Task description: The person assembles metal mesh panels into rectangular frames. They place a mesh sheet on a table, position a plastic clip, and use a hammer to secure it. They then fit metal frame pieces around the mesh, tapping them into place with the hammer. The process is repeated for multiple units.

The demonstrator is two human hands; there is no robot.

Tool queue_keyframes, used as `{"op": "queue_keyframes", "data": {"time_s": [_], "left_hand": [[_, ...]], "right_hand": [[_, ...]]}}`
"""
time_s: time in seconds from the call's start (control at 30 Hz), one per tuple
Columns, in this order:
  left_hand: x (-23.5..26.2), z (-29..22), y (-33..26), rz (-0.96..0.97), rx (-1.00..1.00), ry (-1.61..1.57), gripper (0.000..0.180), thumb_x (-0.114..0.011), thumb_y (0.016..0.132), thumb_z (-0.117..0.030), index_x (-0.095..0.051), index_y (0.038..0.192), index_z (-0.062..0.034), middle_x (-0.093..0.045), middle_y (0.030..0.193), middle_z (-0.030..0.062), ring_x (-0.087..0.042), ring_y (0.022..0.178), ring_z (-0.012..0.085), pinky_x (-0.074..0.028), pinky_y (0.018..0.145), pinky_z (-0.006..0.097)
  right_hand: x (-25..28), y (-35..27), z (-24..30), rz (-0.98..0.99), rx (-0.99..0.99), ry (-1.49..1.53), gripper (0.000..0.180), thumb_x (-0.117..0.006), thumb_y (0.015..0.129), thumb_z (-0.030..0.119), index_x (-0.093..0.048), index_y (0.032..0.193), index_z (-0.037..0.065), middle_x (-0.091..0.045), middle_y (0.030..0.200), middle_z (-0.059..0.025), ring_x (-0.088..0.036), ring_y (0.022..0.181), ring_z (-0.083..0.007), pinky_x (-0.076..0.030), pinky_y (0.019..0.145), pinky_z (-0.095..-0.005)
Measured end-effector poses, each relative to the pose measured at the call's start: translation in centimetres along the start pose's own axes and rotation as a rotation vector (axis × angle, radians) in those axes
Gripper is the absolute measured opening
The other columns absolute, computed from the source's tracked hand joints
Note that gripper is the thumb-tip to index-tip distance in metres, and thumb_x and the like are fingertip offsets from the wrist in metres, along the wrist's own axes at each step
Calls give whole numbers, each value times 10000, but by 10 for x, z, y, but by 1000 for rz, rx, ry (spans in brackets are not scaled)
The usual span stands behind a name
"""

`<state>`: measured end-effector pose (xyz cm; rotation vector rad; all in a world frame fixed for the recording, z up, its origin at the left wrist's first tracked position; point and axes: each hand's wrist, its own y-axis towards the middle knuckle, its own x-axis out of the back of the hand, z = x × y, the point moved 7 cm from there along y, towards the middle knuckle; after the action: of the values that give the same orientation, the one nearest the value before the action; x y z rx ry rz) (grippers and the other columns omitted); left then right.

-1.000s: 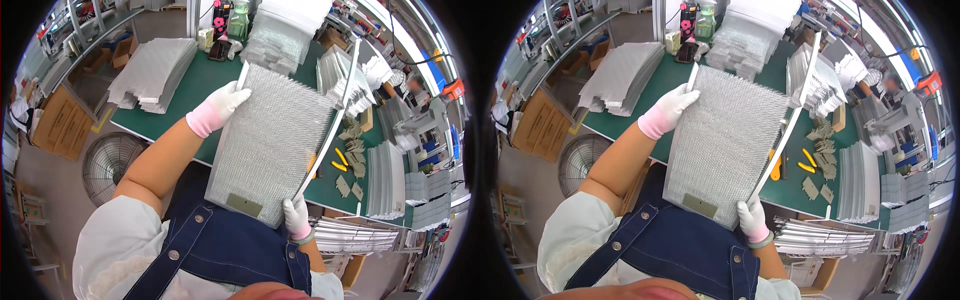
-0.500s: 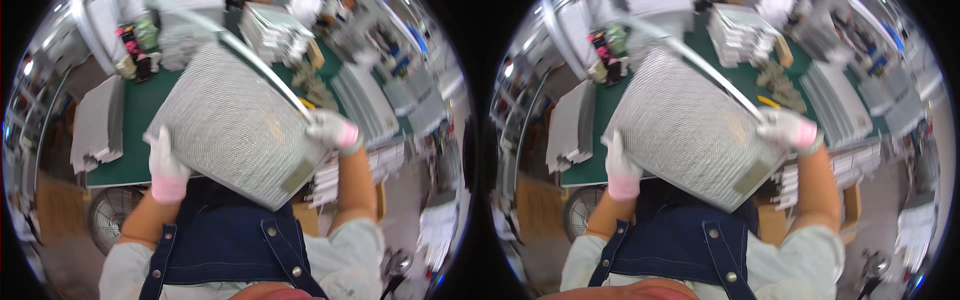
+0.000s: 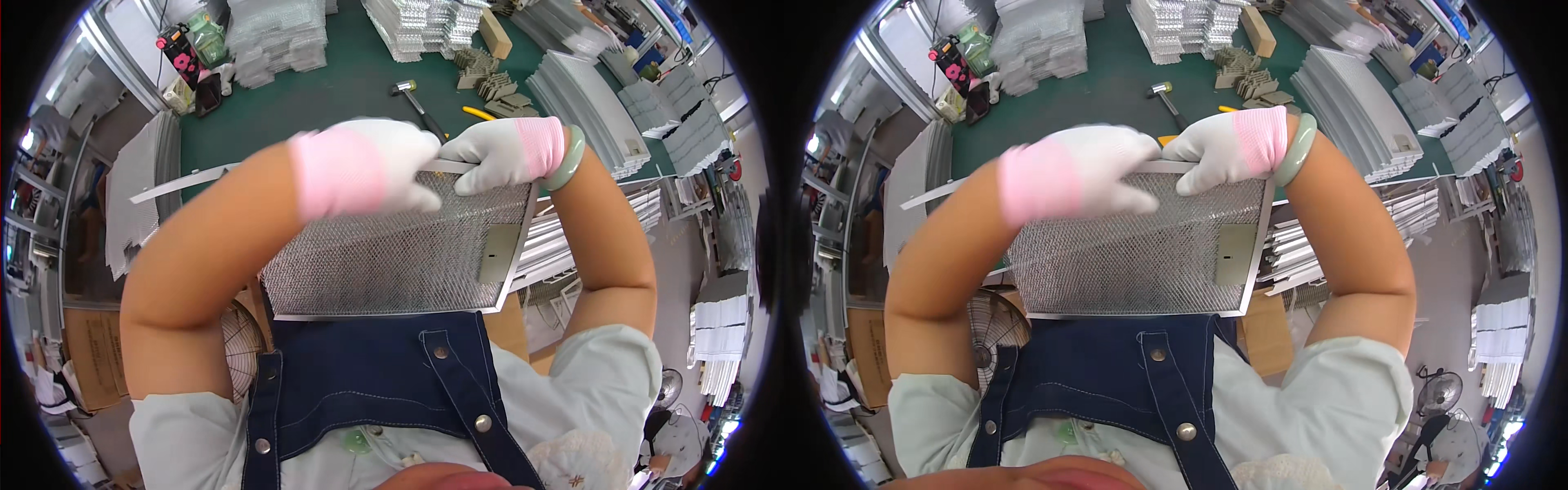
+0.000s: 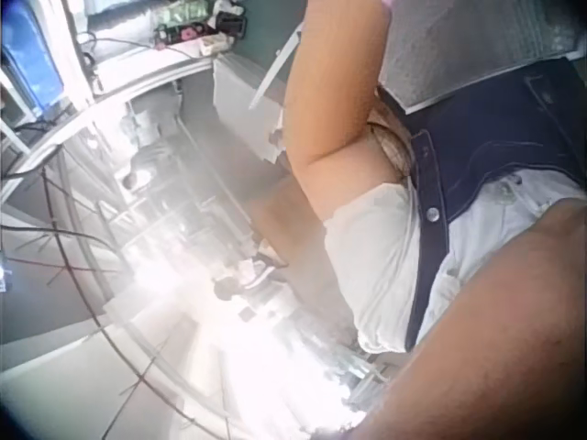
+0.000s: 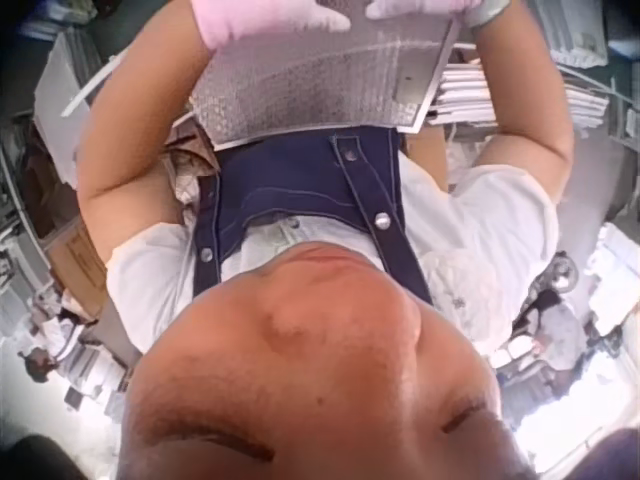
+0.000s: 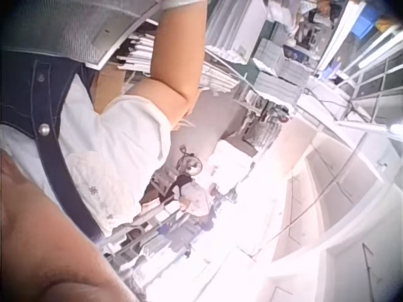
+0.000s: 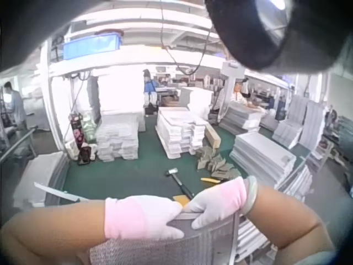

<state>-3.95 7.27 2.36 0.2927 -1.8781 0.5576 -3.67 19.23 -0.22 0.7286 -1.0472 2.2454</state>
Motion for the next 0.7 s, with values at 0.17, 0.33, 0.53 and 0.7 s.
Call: {"op": "queue_keyframes", "data": {"time_s": [0.17,0.33,0.53,0.7], "left_hand": [[-16,16,26,157,-26,-106,365,-567,936,-330,-584,1039,19,-637,867,187,-643,857,341,-493,787,423],[-25,9,28,-73,-132,-54,330,-553,956,-328,-588,1006,-4,-639,820,187,-645,813,371,-510,738,447],[-34,1,21,-323,-71,138,270,-549,960,-316,-592,934,-51,-639,752,169,-645,730,376,-512,677,469],[-32,4,28,-378,-134,137,249,-548,963,-291,-592,935,-48,-627,737,173,-634,708,385,-506,666,474]], "right_hand": [[-3,-26,5,-479,-84,-233,333,-617,933,355,-649,952,24,-662,803,-134,-657,785,-296,-501,699,-387],[-23,-29,2,-779,-87,-599,350,-577,950,392,-616,812,73,-644,755,-130,-657,751,-334,-509,669,-435],[6,-88,-29,-1170,206,-71,232,-586,957,273,-685,962,63,-676,826,-142,-670,764,-299,-525,715,-368],[-25,-135,-177,-454,-986,-342,429,-445,976,378,-700,995,33,-690,980,-212,-649,959,-402,-499,878,-475]]}}
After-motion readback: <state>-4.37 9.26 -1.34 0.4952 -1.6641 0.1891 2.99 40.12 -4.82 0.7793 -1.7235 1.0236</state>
